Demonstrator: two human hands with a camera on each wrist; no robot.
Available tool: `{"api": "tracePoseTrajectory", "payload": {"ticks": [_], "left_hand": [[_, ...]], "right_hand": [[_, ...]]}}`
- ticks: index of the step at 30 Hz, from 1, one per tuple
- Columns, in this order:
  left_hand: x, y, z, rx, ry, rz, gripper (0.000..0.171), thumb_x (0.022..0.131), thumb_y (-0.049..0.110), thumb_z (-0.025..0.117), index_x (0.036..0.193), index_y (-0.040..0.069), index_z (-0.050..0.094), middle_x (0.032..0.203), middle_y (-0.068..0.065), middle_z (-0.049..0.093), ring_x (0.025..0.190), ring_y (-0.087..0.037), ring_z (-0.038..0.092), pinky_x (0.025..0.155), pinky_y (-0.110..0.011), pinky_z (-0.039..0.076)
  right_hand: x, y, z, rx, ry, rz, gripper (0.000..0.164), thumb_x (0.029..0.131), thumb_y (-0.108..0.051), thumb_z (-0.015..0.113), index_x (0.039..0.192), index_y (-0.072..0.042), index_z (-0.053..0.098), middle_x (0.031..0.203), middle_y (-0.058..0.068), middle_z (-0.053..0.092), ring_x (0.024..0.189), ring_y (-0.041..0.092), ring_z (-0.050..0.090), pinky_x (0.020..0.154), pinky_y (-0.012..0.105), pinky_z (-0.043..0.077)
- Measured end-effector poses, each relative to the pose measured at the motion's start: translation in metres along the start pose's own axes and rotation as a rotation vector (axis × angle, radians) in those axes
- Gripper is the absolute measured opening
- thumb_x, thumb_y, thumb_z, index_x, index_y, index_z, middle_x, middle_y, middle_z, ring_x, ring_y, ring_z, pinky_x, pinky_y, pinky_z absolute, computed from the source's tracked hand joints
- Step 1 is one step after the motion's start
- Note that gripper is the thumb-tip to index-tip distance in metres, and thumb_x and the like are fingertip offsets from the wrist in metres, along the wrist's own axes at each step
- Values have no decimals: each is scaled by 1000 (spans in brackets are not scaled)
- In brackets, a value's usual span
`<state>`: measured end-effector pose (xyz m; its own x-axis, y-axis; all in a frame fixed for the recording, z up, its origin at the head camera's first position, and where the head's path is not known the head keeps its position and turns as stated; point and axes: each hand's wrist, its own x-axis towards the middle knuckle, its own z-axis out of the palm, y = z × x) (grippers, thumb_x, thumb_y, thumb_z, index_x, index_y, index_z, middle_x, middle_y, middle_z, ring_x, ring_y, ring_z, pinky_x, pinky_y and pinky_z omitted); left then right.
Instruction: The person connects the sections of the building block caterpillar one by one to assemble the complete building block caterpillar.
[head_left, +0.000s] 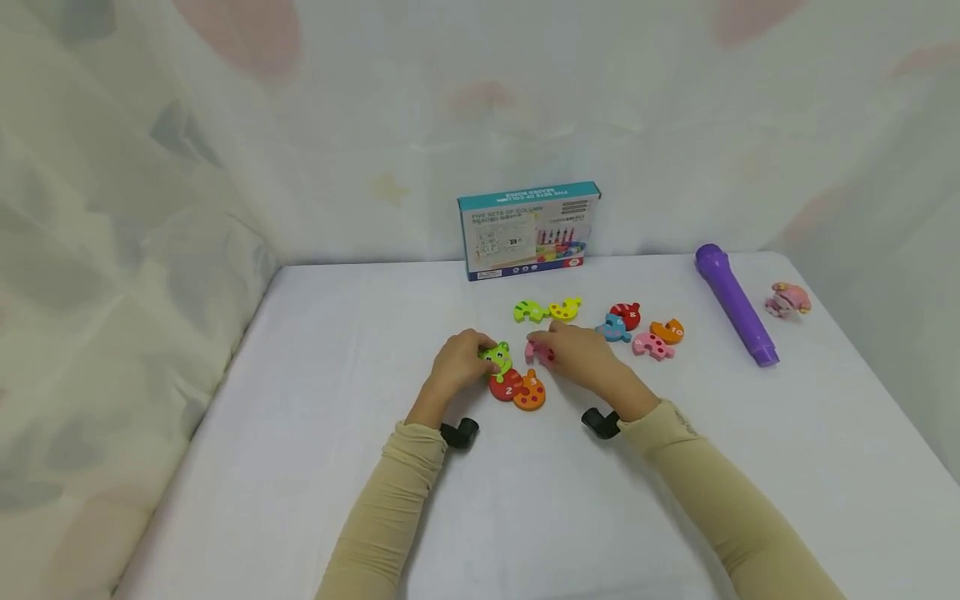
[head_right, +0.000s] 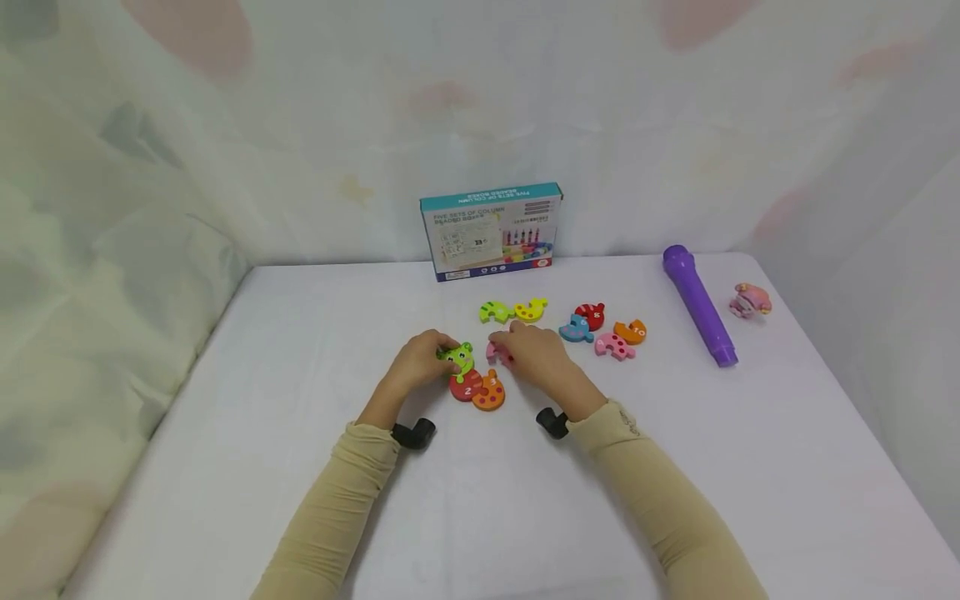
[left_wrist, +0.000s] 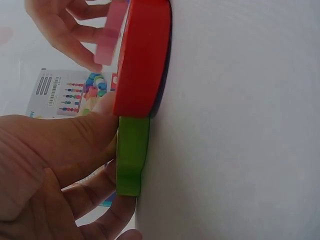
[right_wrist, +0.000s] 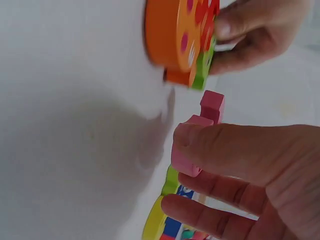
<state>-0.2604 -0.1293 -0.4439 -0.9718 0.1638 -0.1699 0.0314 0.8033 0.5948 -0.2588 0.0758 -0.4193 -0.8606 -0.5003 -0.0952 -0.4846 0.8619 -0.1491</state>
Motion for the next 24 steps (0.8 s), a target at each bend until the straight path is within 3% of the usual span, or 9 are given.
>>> {"api": "tracePoseTrajectory", "payload": {"ticks": [9,16,24], "left_hand": [[1,-2,1,9,8,10,38,77,19,75,112,9,66,106,-6,61,101,-23,55,91,-38,42],[1,-1,2,-2,9,3,38,77,18,75,112,8,66,105,-6,62,99,-22,55,90,-38,43],[1,-1,2,-6,15,11,37,77,17,74,112,8,66,104,-6,61,99,-22,55,90,-38,43]], "right_hand": [[-13,-13,6,-76,33,-41,45,81,-25,71,124,-22,59,95,5,60,79,20,57,65,31,50],[-16,-21,4,-101,34,-52,43,82,-27,70,123,-22,59,91,4,58,70,17,53,59,27,46],[-21,-26,4,-157,48,-26,42,81,-25,71,121,-20,60,91,6,60,77,23,57,68,36,49]]}}
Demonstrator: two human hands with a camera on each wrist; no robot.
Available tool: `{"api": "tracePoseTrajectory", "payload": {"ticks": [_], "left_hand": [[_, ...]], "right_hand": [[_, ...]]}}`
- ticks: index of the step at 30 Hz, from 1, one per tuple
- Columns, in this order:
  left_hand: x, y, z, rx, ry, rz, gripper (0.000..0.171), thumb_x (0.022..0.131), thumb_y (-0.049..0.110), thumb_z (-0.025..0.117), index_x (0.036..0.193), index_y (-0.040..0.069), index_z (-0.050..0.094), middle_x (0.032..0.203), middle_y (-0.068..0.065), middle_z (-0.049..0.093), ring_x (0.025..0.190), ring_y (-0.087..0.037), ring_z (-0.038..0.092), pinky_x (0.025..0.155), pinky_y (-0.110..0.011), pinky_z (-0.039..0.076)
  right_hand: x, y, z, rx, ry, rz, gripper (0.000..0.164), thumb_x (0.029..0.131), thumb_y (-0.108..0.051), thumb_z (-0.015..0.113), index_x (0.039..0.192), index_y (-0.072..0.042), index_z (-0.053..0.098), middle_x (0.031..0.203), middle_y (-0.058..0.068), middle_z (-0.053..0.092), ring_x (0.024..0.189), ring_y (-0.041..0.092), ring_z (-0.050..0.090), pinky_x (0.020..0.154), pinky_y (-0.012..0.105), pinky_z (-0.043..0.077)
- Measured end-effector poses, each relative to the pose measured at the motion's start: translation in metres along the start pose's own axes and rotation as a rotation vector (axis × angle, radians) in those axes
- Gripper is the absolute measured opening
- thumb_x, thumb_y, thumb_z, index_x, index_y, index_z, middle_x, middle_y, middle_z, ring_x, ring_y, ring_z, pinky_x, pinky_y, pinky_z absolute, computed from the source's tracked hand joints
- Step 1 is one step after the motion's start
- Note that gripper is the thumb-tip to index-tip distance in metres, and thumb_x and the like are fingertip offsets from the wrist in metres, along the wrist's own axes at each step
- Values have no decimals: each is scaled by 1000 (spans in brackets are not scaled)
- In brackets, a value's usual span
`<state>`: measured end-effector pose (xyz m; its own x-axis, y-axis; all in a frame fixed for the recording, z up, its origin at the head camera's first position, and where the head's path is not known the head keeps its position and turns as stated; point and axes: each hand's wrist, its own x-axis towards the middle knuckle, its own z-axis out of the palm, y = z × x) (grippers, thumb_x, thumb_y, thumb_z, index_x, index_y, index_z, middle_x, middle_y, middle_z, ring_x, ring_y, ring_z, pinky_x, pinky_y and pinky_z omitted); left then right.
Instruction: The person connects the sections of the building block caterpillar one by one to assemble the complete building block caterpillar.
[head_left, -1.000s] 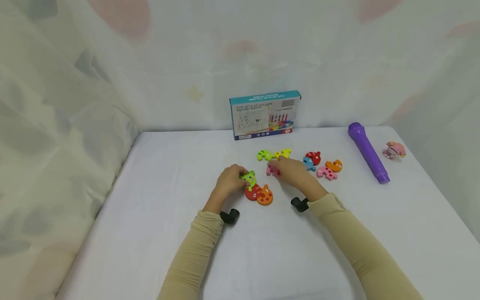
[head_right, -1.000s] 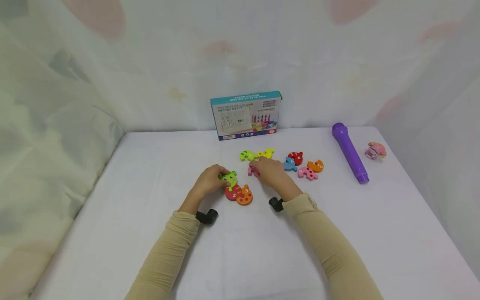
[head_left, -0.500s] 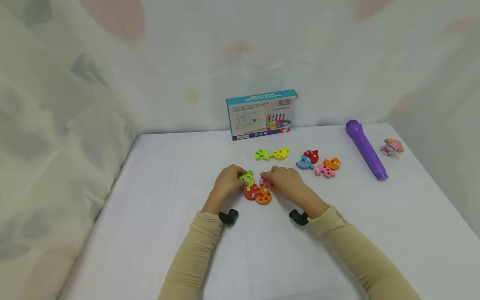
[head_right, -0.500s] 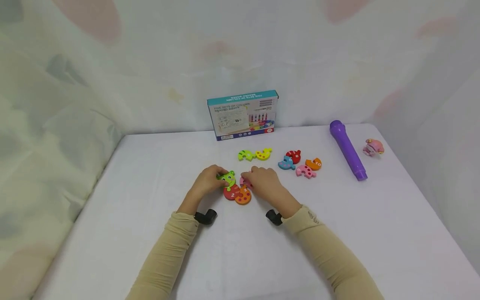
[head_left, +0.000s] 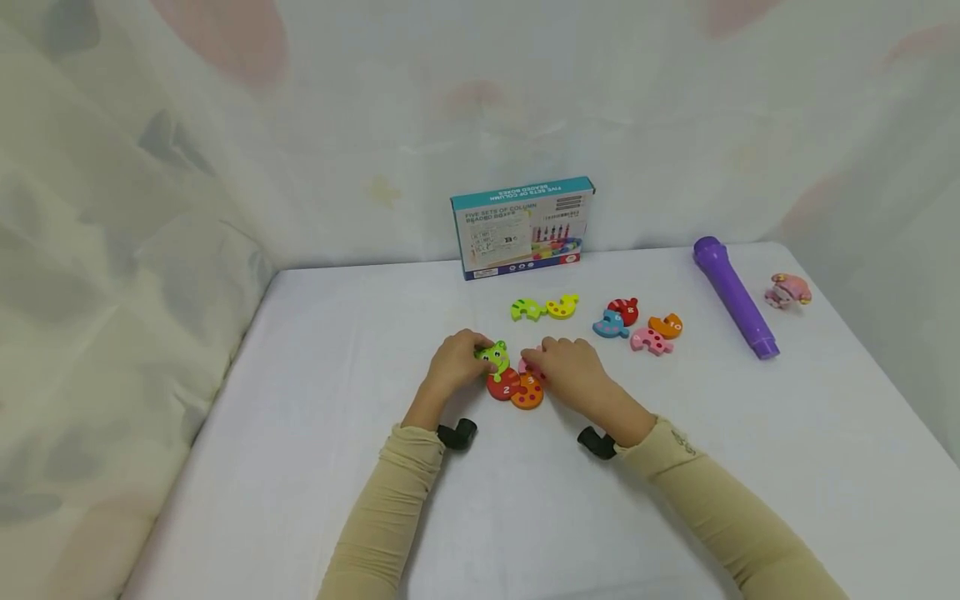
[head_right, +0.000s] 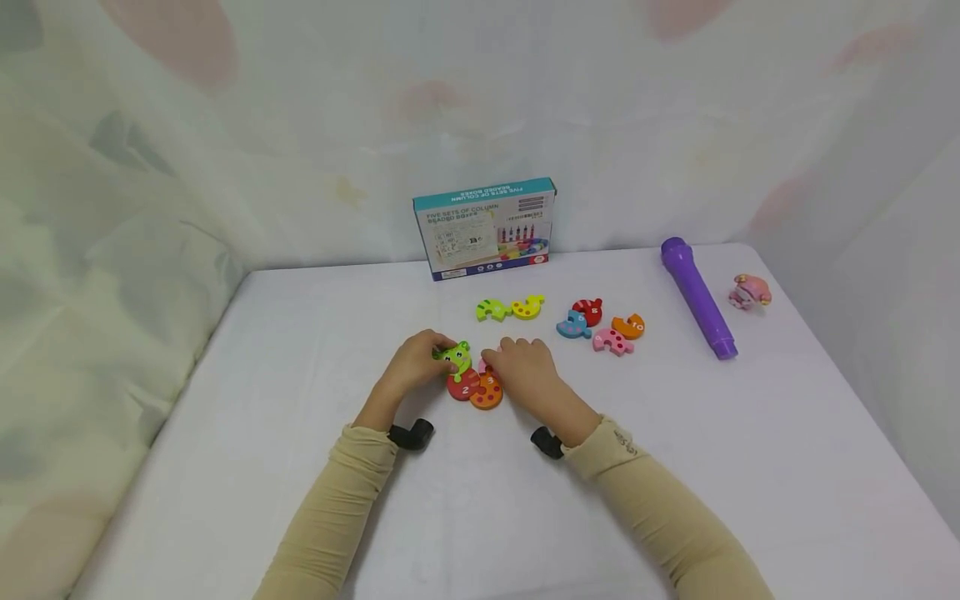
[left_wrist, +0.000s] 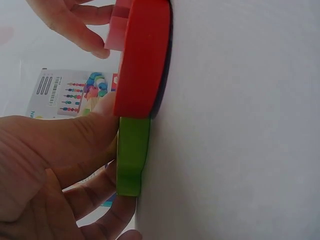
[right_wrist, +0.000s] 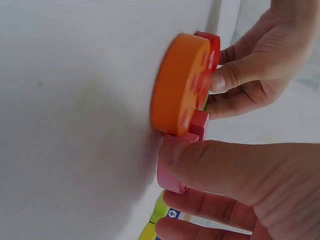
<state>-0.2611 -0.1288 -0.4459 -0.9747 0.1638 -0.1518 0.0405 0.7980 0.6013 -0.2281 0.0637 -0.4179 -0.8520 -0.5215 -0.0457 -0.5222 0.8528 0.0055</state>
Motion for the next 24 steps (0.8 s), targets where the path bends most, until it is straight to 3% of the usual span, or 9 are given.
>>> {"api": "tracePoseTrajectory", "payload": {"ticks": [6,11,19,24], "left_hand": [[0,-1,0,5,0,1,37,78,18,74,112,9,66,105,-5,60,101,-22,54,91,-38,42],[-1,1,-1,5,-5,13,37,77,18,74,112,8,66,107,-6,61,102,-22,54,92,-38,42],[0,-1,0,-10,4,34,37,76,18,75,111,7,66,104,-6,63,99,-21,56,90,-37,43],[1,-2,0,-10,3,32,37,76,18,75,110,6,66,103,-6,63,99,-21,56,89,-37,43]], "right_hand": [[5,3,4,0,-72,-3,44,83,-24,68,126,-21,57,97,7,61,83,25,58,73,39,50],[13,14,-7,30,-159,10,45,85,-16,66,128,-23,56,105,9,61,88,26,59,73,40,51],[53,32,-25,47,-63,27,47,86,-7,63,130,-20,54,122,12,54,105,30,52,82,46,48],[78,41,-17,38,-101,-32,56,86,-4,61,137,-23,45,137,12,43,121,34,41,94,51,40]]}}
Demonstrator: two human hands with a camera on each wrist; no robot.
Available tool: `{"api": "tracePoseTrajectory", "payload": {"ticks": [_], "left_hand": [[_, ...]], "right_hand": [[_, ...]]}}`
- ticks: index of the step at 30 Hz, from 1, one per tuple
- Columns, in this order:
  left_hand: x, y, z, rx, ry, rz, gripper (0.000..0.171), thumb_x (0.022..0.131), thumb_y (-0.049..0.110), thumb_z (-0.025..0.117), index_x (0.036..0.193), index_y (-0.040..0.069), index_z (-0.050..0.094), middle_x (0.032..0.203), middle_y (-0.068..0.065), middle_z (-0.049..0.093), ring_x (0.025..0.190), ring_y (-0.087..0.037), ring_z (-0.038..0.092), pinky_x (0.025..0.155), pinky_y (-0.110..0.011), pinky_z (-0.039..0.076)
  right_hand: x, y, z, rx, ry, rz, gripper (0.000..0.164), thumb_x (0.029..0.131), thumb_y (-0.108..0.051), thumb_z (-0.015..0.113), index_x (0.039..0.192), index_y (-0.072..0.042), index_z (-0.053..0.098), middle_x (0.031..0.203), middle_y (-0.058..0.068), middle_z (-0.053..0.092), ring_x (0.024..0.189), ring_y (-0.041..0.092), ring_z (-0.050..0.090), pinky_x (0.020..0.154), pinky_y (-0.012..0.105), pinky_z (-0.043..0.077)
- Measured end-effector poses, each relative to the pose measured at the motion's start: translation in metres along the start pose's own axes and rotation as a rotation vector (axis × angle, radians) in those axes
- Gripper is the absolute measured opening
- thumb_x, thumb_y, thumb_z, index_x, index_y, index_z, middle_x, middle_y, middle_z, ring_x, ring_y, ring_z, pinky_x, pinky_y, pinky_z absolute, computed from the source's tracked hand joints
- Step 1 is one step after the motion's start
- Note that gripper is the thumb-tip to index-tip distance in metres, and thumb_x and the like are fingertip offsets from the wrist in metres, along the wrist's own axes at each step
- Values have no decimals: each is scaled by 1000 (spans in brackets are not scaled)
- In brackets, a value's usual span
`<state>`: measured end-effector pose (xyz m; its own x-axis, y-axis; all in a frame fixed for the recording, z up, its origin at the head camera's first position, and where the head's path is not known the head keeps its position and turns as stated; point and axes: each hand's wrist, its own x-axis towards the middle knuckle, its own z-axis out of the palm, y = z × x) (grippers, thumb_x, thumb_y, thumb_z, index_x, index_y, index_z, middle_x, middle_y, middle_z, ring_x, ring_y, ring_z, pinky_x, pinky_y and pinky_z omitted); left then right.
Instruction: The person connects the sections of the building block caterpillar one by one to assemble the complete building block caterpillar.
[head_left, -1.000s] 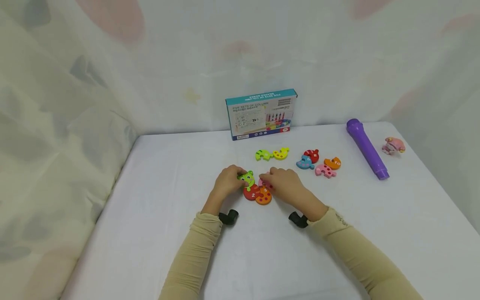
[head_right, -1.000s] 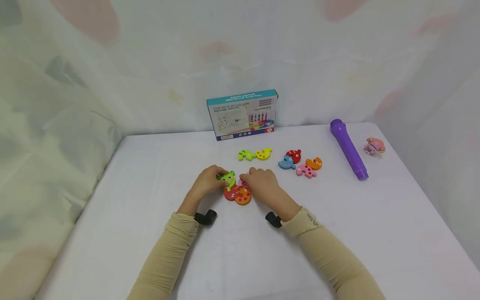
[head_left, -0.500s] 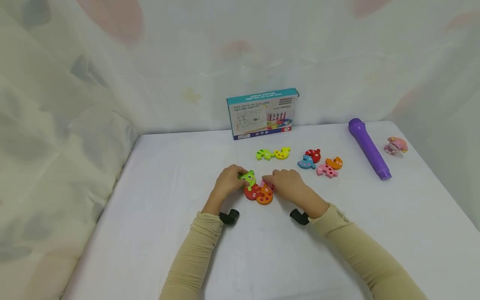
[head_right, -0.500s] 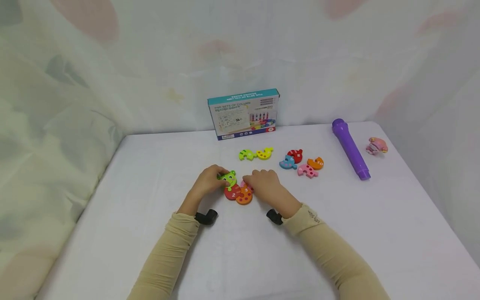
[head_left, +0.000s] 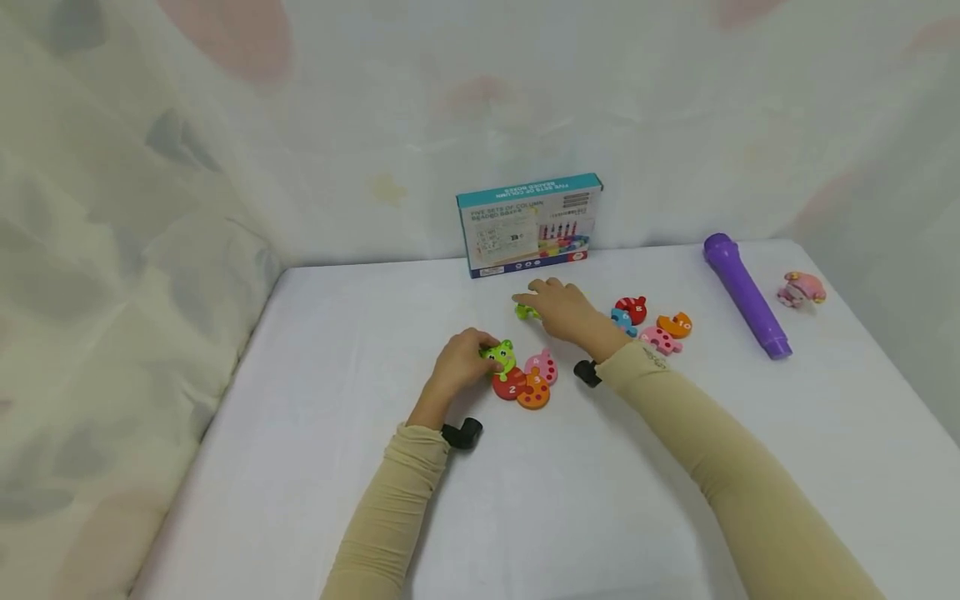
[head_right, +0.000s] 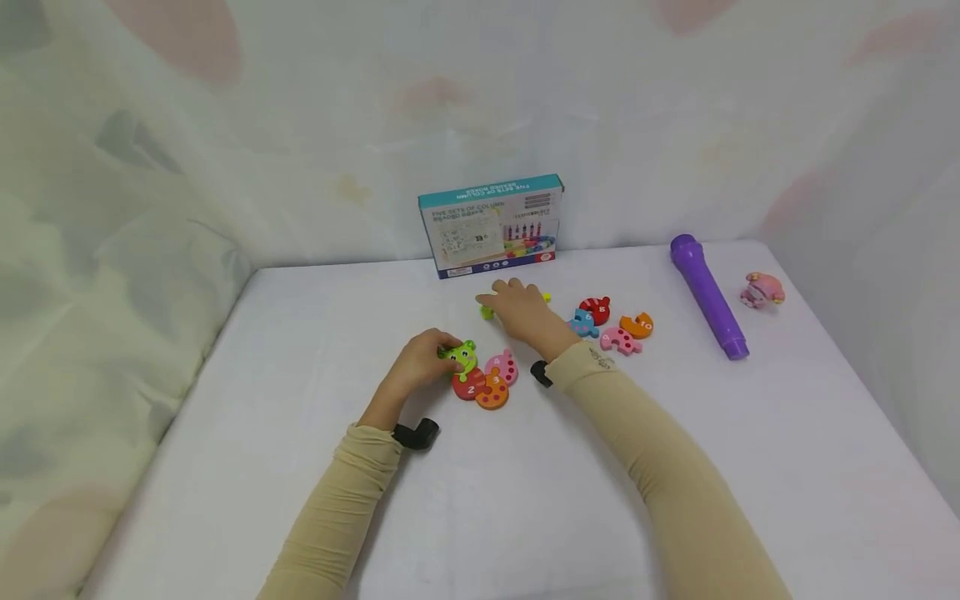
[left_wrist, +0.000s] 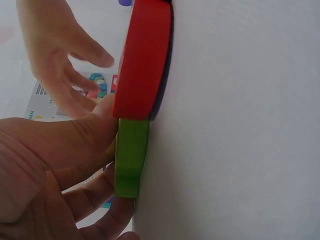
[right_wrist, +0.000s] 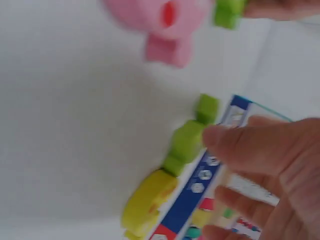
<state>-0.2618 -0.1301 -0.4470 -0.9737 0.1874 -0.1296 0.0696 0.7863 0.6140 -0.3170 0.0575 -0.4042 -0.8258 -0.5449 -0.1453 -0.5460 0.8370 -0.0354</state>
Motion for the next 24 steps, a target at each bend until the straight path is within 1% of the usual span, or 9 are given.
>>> {"api": "tracePoseTrajectory", "payload": {"ticks": [3,5,9,12,17,20,24], "left_hand": [[0,1,0,-4,-2,-16,36,77,18,75,110,7,66,103,-6,63,98,-21,56,89,-37,43],[0,1,0,-6,-4,-24,36,77,18,75,110,7,66,103,-5,63,97,-21,56,89,-37,44],[0,2,0,-12,-4,-33,35,77,18,74,110,7,66,103,-5,63,99,-21,56,90,-37,43],[0,3,1,-13,-3,-34,35,77,17,74,110,7,66,103,-5,63,100,-21,55,91,-38,43],[-1,4,1,-10,-3,-34,35,77,17,74,110,8,66,104,-5,63,100,-21,55,91,-37,43],[-2,5,0,-6,-3,-31,35,78,17,74,111,8,66,103,-5,62,99,-21,55,91,-37,43],[-2,4,-1,-4,2,-30,36,77,17,74,111,8,66,103,-5,61,99,-21,55,91,-37,42]], "right_hand": [[9,3,3,-8,-46,-30,58,87,-1,59,138,-25,44,138,12,43,123,34,39,97,54,36],[12,4,5,-8,-71,-33,56,88,-1,57,137,-26,45,136,12,45,121,34,41,98,54,35],[16,6,10,-14,-68,-25,48,92,-4,52,134,-26,49,128,12,51,115,33,45,96,53,37],[15,8,12,-22,-47,-15,43,93,-8,52,132,-25,51,122,12,54,112,32,47,96,53,37],[7,11,12,-45,-18,-21,44,90,-11,58,131,-24,53,118,12,56,109,31,49,94,53,38],[-4,12,12,-49,9,-38,44,89,-11,60,130,-25,53,116,11,56,106,30,50,91,50,42],[-21,12,13,-53,34,-83,43,89,-11,60,130,-25,54,113,10,56,102,28,50,87,46,45]]}}
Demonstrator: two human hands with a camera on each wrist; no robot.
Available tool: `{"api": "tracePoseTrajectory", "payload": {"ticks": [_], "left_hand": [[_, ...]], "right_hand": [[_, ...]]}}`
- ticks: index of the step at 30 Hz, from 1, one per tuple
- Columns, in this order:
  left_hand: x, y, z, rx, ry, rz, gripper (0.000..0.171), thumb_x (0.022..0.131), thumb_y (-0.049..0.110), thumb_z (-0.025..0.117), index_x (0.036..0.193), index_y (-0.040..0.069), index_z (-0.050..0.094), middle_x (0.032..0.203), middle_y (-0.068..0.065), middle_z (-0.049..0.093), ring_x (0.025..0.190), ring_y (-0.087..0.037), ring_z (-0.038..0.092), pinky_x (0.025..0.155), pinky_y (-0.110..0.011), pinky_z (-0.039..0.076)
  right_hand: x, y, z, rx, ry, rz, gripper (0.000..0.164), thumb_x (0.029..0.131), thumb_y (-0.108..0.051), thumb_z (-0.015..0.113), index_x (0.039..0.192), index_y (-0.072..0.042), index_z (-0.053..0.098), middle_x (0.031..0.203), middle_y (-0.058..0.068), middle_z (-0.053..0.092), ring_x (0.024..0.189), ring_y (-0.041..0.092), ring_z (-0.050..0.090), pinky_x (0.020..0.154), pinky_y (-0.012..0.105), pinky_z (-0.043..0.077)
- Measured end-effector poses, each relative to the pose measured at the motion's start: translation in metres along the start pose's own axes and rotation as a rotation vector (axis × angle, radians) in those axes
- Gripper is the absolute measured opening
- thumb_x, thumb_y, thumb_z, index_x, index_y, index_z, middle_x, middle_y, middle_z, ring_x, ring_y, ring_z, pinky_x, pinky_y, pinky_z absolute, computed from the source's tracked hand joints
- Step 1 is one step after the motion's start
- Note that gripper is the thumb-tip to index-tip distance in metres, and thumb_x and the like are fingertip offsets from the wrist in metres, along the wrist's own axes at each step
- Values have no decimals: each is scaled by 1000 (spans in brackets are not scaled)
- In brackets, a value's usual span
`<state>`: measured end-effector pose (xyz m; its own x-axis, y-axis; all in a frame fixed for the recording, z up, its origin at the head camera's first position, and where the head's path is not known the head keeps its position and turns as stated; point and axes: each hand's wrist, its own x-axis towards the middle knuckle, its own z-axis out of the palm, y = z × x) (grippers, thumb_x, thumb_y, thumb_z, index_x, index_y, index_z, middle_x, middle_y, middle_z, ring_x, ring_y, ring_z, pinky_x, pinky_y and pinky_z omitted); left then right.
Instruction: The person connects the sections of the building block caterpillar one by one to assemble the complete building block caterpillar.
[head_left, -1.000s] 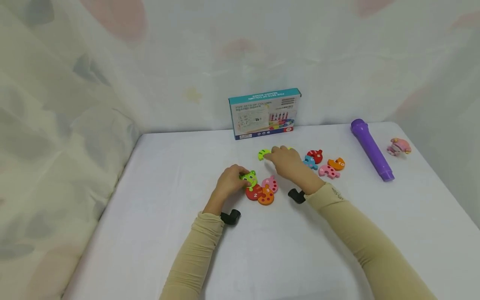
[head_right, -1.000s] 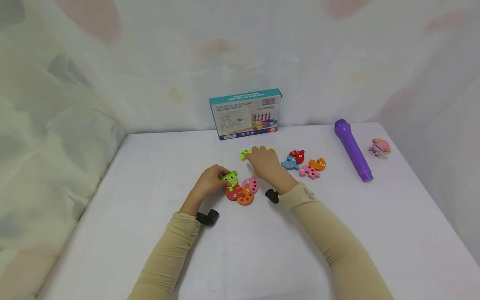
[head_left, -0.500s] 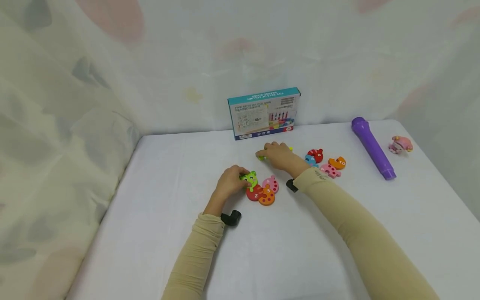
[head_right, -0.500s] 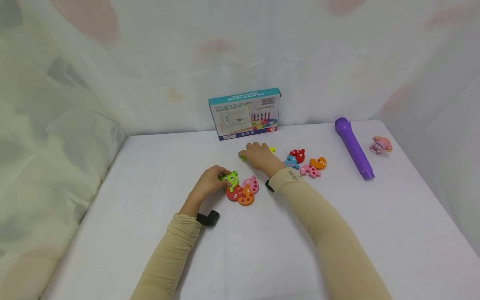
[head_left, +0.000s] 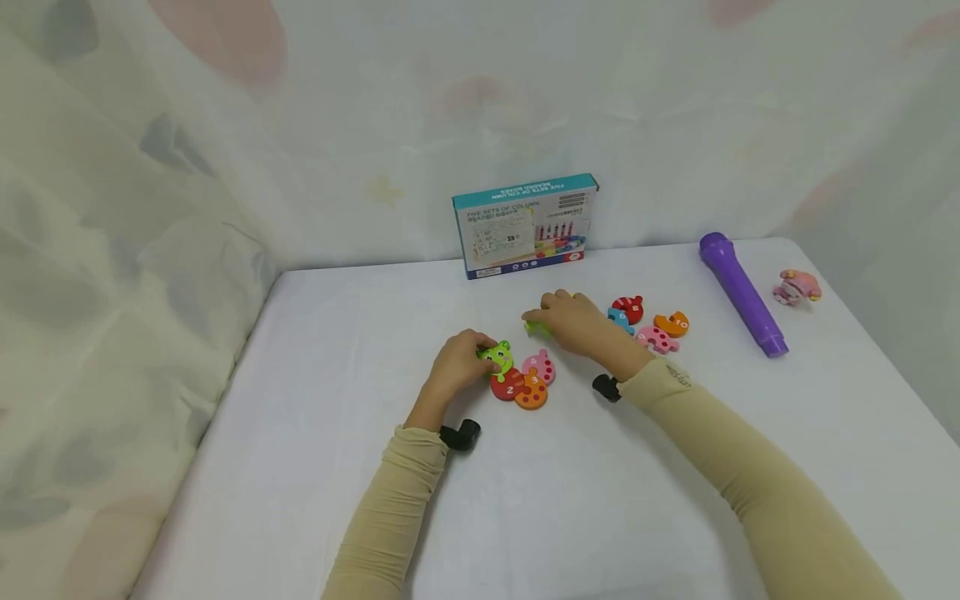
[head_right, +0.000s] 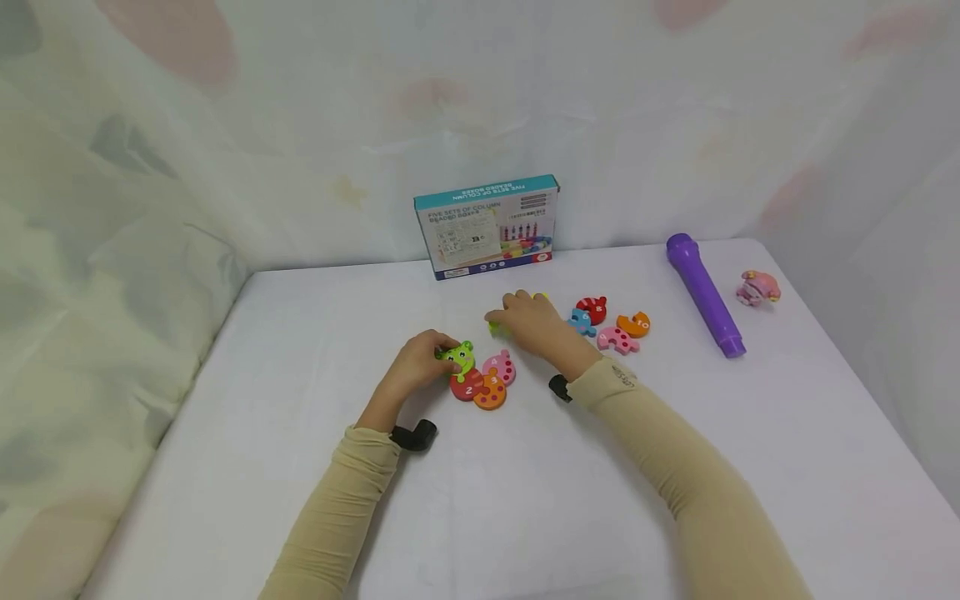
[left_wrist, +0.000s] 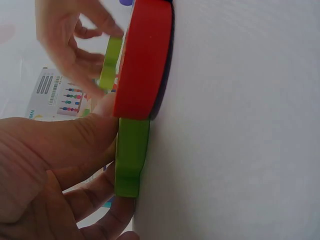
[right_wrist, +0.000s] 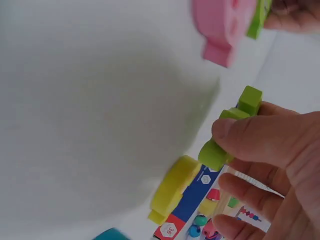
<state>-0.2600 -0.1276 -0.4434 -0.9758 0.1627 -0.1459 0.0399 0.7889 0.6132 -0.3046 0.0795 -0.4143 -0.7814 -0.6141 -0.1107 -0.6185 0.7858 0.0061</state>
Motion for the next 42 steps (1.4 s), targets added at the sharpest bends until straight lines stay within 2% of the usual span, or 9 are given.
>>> {"api": "tracePoseTrajectory", "payload": {"ticks": [7,11,16,22,27,33,36,40,42], "left_hand": [[2,-3,1,-3,3,8,35,78,17,74,111,7,66,102,-5,61,97,-20,55,90,-37,43],[2,-2,2,-2,2,15,36,77,17,74,111,7,66,103,-6,61,98,-21,55,90,-37,43],[1,-1,0,-8,2,12,36,77,17,74,111,7,66,104,-6,62,99,-21,55,91,-38,43],[2,-2,1,-10,-8,-2,36,78,18,74,111,8,66,103,-5,61,99,-21,55,92,-37,43],[2,-2,1,-10,-7,-6,36,78,18,74,111,8,66,103,-5,61,99,-21,55,92,-37,43],[2,-1,1,-10,-7,-5,36,78,18,74,111,8,66,104,-5,61,99,-21,55,92,-37,43],[1,-1,1,-11,-8,-6,36,78,18,74,111,8,66,104,-5,61,99,-21,54,92,-37,43],[2,-2,1,-12,-5,0,36,77,18,74,111,8,66,104,-5,61,99,-21,55,92,-37,42],[2,-2,2,-11,-2,-1,36,77,18,74,111,8,66,104,-5,62,100,-21,55,92,-37,42]], "right_hand": [[-23,-3,4,10,-12,-44,42,89,-14,61,128,-26,56,113,10,56,103,27,50,84,42,47],[-29,-2,6,10,12,-58,43,87,-14,64,127,-25,57,112,10,56,100,26,50,80,38,47],[-30,-4,7,39,46,-93,44,85,-15,67,126,-25,58,108,9,57,97,23,51,79,37,48],[-28,-8,8,11,3,-105,45,85,-19,66,128,-27,56,106,7,56,95,21,51,80,35,49],[-27,-11,11,4,-20,-96,47,83,-18,68,129,-25,56,106,7,56,95,21,51,78,36,49],[-29,-10,16,12,-42,-73,52,84,-19,68,132,-27,51,109,7,56,95,21,51,78,36,49],[-33,-8,16,61,-44,-49,54,85,-18,67,135,-26,49,119,10,55,104,26,52,84,43,48],[-42,1,14,126,-21,51,56,85,-21,67,137,-21,46,131,13,49,117,32,47,90,50,44],[-46,9,14,116,7,137,58,83,-25,68,136,-17,46,129,15,49,114,33,47,88,51,45]]}}
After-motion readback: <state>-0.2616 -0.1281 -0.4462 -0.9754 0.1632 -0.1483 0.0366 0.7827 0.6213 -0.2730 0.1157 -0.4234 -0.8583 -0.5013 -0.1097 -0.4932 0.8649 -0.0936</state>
